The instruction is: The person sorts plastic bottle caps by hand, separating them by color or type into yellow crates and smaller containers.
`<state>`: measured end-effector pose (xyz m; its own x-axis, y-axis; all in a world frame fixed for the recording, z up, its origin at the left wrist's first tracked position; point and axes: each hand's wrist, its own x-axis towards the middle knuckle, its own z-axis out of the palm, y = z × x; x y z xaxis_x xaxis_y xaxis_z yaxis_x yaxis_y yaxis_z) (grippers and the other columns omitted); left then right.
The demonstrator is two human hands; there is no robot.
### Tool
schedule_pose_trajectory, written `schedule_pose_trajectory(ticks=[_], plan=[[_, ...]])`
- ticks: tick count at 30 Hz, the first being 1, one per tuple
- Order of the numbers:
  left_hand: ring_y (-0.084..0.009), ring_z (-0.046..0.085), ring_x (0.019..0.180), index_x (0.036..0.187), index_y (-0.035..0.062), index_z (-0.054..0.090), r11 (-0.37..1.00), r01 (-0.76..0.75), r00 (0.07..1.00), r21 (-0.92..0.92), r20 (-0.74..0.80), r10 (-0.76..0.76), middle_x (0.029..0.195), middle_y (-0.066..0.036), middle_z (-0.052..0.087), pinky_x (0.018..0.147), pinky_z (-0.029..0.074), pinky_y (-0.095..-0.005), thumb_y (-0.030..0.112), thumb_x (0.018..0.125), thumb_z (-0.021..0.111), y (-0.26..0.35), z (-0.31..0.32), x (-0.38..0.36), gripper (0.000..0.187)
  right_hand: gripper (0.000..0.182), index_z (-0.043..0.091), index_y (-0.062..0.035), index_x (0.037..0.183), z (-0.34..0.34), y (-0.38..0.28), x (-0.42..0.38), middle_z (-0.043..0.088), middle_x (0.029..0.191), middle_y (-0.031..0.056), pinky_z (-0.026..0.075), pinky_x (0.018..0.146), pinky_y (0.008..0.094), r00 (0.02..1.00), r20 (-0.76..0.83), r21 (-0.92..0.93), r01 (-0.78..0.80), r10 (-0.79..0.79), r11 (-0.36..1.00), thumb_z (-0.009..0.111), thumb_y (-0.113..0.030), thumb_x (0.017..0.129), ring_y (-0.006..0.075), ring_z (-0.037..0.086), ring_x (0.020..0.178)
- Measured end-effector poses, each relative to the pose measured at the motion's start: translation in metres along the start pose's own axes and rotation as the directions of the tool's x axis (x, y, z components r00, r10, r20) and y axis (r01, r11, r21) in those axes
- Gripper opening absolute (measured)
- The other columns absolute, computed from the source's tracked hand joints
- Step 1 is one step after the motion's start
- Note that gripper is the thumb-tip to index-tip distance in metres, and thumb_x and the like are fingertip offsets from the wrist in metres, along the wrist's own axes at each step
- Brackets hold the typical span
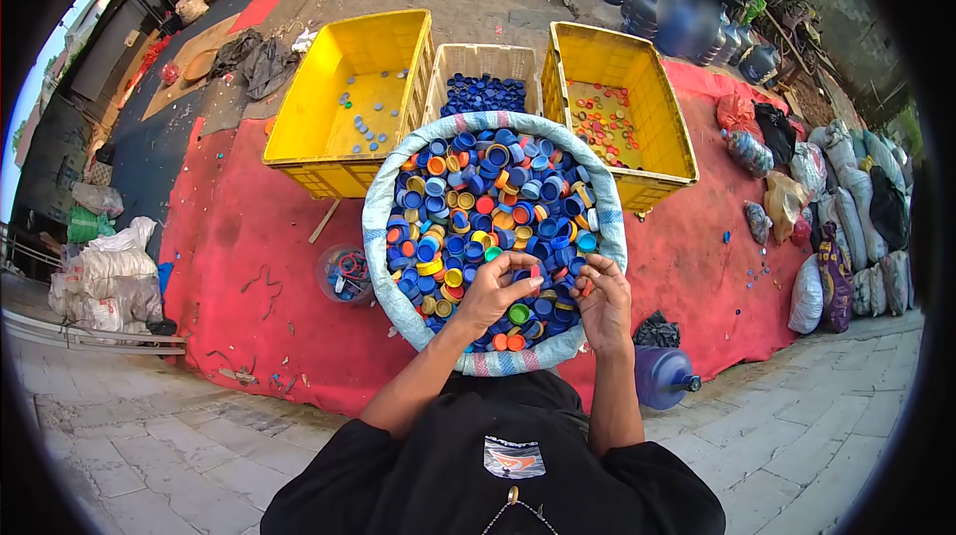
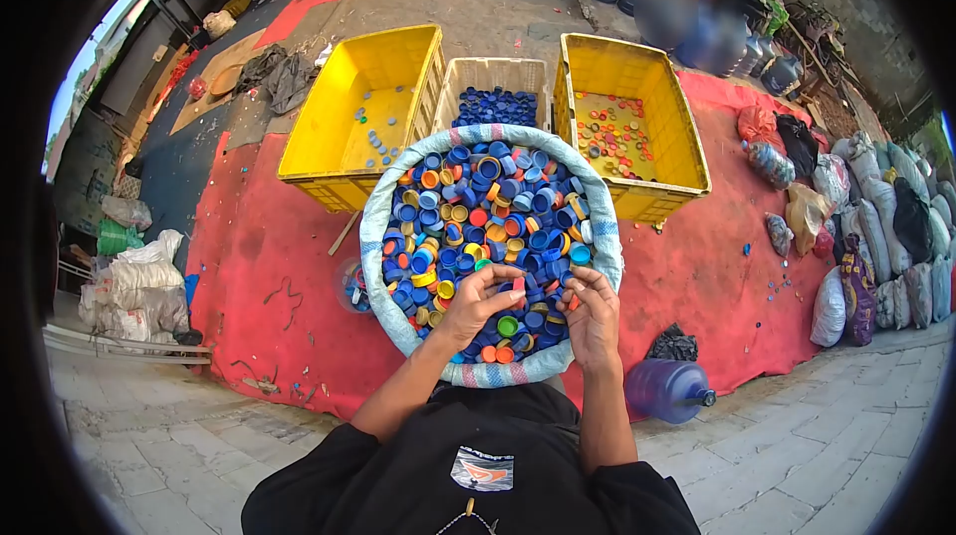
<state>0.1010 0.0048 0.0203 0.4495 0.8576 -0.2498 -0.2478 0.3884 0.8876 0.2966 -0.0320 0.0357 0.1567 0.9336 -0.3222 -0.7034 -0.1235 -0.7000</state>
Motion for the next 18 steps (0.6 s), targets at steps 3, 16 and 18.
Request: schedule_pose_trajectory(ticks=[3,16,18], plan=[[-0.0278,0.065,0.099,0.132,0.0054,0.046,0.811,0.030,0.999,-0.584,-0.009,-0.044,0.123,-0.014,0.057,0.087,0.055,-0.0422,0.017,0.090,0.062,0.011,-0.020,-0.007,0.047,0.023,0.055,-0.0016,0.110,0.007,0.006,0.003,0.060,0.086,0.0028,0.047,0.065,0.0258,1.000,0.023,-0.019,-0.020,0.021,1.000,0.058,-0.007,0.088,0.0087,0.055,0.072],[-0.0240,0.063,0.089,0.107,0.0049,0.059,0.583,-0.248,0.968,-0.774,-0.228,0.109,0.101,-0.011,0.063,0.077,0.054,-0.0410,0.024,0.092,0.053,0.024,-0.095,-0.059,0.026,0.030,0.062,-0.0013,0.107,0.050,0.054,0.003,0.062,0.078,0.0100,0.047,0.058,0.0340,0.876,0.466,-0.868,0.480,-0.128,0.127,0.070,-0.005,0.078,0.0225,0.059,0.061],[-0.0231,0.061,0.087,0.099,0.0054,0.060,0.600,-0.272,0.955,-0.753,-0.286,0.074,0.094,-0.009,0.062,0.075,0.053,-0.0394,0.025,0.092,0.053,0.020,-0.101,-0.067,0.022,0.032,0.061,-0.0027,0.110,0.064,0.055,0.002,0.065,0.090,0.0165,0.051,0.069,0.0445,0.855,0.518,-0.855,0.518,-0.012,0.037,0.067,-0.005,0.079,0.0375,0.064,0.078]])
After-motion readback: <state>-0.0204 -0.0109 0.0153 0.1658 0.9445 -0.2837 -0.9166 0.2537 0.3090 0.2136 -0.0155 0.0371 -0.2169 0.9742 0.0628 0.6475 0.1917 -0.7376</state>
